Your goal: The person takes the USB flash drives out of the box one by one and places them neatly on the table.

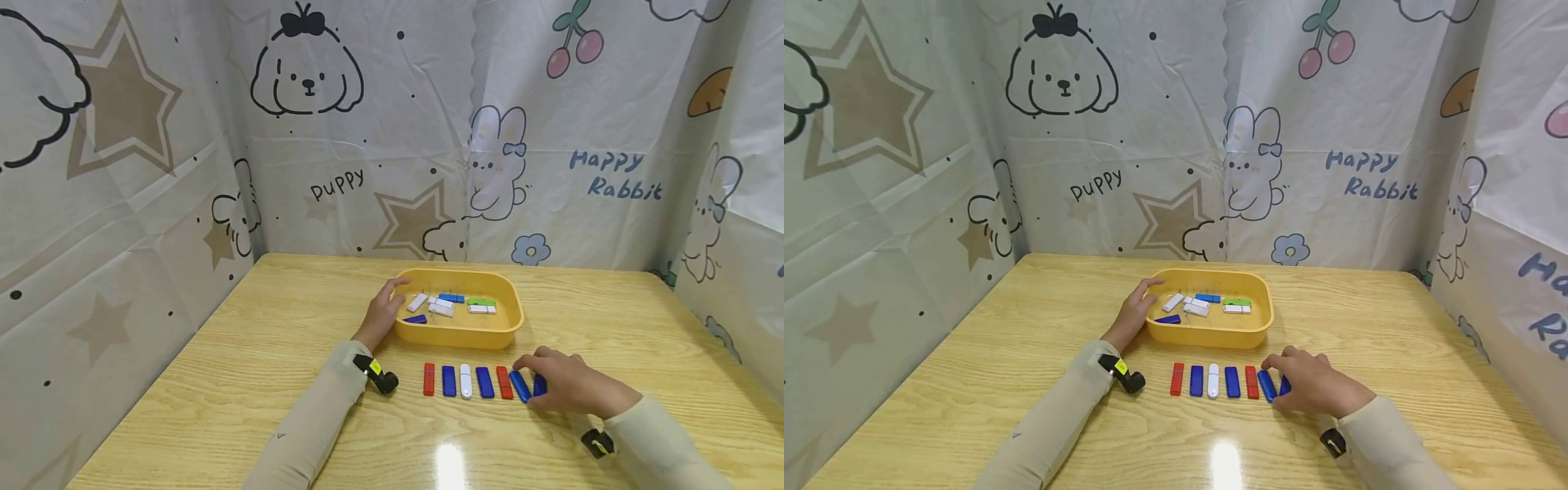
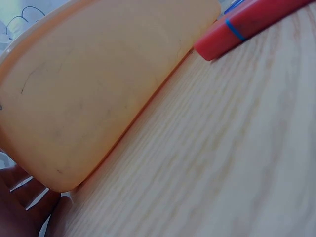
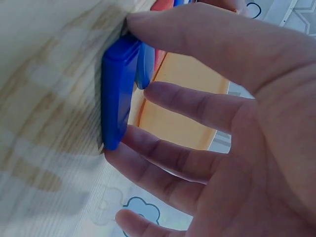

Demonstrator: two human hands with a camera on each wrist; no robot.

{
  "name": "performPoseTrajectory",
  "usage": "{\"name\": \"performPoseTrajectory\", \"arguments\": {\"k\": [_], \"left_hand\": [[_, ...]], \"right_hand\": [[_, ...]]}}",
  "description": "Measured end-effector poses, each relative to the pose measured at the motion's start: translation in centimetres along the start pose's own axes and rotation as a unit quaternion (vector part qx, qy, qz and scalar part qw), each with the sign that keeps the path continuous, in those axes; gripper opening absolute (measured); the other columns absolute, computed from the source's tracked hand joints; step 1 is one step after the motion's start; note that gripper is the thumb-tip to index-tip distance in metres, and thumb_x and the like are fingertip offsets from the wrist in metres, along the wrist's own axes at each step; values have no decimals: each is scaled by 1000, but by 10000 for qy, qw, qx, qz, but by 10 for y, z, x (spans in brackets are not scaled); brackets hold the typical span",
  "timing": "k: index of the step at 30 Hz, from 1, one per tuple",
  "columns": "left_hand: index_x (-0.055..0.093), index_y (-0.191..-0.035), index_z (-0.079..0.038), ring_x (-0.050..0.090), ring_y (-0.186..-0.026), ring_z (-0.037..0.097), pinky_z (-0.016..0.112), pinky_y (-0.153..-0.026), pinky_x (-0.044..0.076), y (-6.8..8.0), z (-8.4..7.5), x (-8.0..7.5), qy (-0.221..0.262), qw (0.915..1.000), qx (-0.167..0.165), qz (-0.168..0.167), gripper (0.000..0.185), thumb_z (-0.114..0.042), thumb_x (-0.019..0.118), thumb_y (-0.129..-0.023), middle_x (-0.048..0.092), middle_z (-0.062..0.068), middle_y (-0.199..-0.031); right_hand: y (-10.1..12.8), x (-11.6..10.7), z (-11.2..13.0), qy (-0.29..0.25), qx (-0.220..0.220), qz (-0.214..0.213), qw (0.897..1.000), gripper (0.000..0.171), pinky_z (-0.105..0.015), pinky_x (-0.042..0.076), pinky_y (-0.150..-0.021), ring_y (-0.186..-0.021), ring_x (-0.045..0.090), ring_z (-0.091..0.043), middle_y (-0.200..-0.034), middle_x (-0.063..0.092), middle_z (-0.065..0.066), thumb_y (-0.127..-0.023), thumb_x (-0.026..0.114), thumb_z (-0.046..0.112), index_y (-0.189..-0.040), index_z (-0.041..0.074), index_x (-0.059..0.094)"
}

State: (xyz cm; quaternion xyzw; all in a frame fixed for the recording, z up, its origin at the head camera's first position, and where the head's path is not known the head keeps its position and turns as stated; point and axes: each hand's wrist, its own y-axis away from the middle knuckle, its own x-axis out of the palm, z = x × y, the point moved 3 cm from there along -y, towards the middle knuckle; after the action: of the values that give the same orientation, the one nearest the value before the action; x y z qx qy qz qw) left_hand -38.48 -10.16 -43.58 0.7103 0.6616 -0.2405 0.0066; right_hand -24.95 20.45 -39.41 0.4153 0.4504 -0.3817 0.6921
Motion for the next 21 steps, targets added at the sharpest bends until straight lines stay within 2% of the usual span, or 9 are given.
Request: {"name": "performPoseTrajectory", "arguments": {"k": [9, 15, 21], "left_hand": [[54, -132, -15, 36, -137, 23, 45, -113, 26, 0, 0, 0, -34, 10000, -31, -27, 37, -14, 45, -96, 46, 6, -145], [54, -132, -15, 36, -137, 23, 45, -112, 26, 0, 0, 0, -26, 10000, -44, -45, 37, -14, 45, -96, 46, 6, -145], [52, -133, -14, 35, -138, 23, 46, -113, 25, 1, -2, 1, 5, 10000, -76, 3, 38, -15, 44, -97, 45, 6, -146]], "right_hand": [[0, 0, 1, 117, 22, -109, 9999, 46, -46, 39, -78, -85, 52, -19, -108, 57, -3, -73, 81, 42, -112, 23, 64], [-1, 0, -2, 211, -20, -156, 9997, 52, -47, 40, -77, -84, 52, -18, -106, 57, -3, -71, 81, 48, -112, 21, 63], [0, -2, -3, 109, -10, -31, 9999, 53, -47, 39, -77, -84, 52, -17, -101, 57, -2, -71, 83, 40, -115, 20, 62]]}}
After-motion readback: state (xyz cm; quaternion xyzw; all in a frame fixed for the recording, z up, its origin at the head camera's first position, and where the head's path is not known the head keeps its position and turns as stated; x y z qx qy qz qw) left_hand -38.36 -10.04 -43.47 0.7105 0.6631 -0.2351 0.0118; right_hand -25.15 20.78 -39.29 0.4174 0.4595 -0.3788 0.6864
